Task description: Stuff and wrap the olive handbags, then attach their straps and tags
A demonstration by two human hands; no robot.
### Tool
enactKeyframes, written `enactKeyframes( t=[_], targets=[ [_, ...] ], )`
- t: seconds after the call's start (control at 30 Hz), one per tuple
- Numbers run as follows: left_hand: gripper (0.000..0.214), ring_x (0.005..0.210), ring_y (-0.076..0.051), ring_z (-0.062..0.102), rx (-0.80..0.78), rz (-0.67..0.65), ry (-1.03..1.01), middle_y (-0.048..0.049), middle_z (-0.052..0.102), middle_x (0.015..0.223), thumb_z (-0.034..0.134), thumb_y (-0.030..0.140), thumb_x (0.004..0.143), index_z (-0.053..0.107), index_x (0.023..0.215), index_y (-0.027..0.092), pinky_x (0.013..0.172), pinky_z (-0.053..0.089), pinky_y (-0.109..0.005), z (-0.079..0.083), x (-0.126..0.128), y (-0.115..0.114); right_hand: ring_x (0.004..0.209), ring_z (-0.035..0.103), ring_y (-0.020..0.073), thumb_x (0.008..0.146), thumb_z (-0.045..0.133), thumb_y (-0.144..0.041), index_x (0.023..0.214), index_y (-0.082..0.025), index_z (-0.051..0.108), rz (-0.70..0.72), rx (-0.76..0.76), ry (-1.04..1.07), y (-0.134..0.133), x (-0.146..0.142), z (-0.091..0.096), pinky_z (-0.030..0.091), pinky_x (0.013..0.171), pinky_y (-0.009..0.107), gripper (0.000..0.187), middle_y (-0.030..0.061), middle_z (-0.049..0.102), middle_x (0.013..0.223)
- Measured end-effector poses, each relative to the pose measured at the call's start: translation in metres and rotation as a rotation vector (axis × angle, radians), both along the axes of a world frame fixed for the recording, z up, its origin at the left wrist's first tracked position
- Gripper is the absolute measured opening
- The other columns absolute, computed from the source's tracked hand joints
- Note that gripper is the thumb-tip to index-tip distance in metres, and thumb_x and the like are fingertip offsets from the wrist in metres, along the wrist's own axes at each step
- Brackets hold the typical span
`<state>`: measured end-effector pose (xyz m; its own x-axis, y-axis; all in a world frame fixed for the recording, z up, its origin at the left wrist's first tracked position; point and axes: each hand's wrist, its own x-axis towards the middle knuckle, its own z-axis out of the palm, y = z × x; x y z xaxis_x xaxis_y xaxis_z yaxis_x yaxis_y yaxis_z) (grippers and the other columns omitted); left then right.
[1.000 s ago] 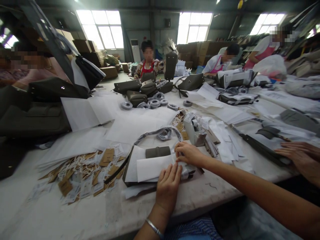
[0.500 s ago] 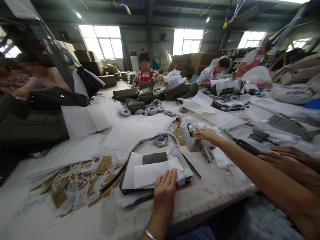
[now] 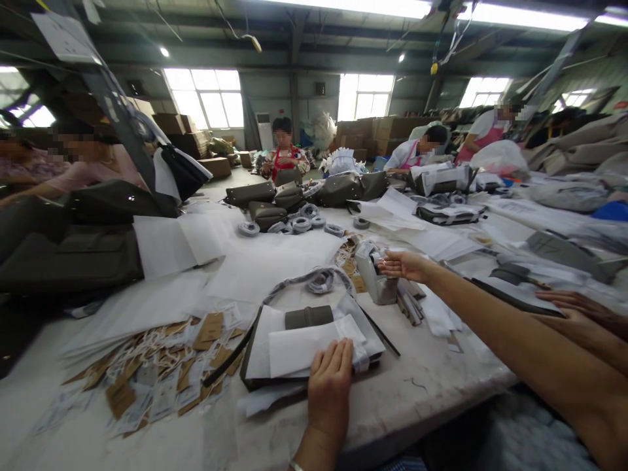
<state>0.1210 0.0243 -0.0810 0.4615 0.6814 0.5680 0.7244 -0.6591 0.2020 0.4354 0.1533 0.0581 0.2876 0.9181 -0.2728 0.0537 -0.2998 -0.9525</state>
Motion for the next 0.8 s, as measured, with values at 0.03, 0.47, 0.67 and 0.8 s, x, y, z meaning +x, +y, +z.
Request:
enactKeyframes(
  t=[0.03,0.47,0.67,0.8],
  targets=[
    [0.047,0.120,-0.018,0.063,-0.002,-0.002,-0.008,-0.0004,0.066,0.133,0.057,0.010,0.093,0.055,0.137,0.023,0.101,0.050,-0.033,0.000,0.000,0.000,0.079,0.074,0.0224,0.093,0.064,-0.037,0.086,-0.011,0.066,-0.014,-0.008,0.013,-0.010,-0.002,0.003,0.065,0.073,0.033,0.027,0.0175,0.074,0.090],
    [0.047,0.118,-0.018,0.063,-0.020,-0.009,-0.016,0.0003,0.067,0.131,0.057,0.006,0.091,0.057,0.135,0.023,0.099,0.050,-0.034,0.008,0.000,-0.002,0.069,0.071,0.0177,0.077,0.081,-0.039,0.084,-0.013,0.072,-0.264,0.051,-0.074,-0.110,-0.023,-0.071,0.062,0.060,0.025,0.029,0.0136,0.075,0.087],
    [0.048,0.119,-0.018,0.063,-0.023,-0.007,0.006,-0.0010,0.067,0.131,0.057,0.005,0.090,0.056,0.136,0.022,0.100,0.049,-0.033,0.012,-0.001,-0.002,0.050,0.063,0.0136,0.074,0.080,-0.044,0.073,-0.014,0.069,-0.209,0.060,-0.238,-0.084,-0.008,-0.081,0.052,0.042,0.021,0.032,0.0082,0.071,0.067],
    [0.051,0.118,-0.018,0.064,-0.022,0.006,0.009,-0.0025,0.068,0.129,0.056,0.004,0.090,0.054,0.138,0.021,0.100,0.049,-0.032,0.015,0.000,-0.003,0.044,0.059,0.0141,0.077,0.075,-0.039,0.068,-0.015,0.069,-0.134,0.016,-0.430,-0.079,0.003,-0.075,0.047,0.038,0.022,0.026,0.0065,0.069,0.058]
  ],
)
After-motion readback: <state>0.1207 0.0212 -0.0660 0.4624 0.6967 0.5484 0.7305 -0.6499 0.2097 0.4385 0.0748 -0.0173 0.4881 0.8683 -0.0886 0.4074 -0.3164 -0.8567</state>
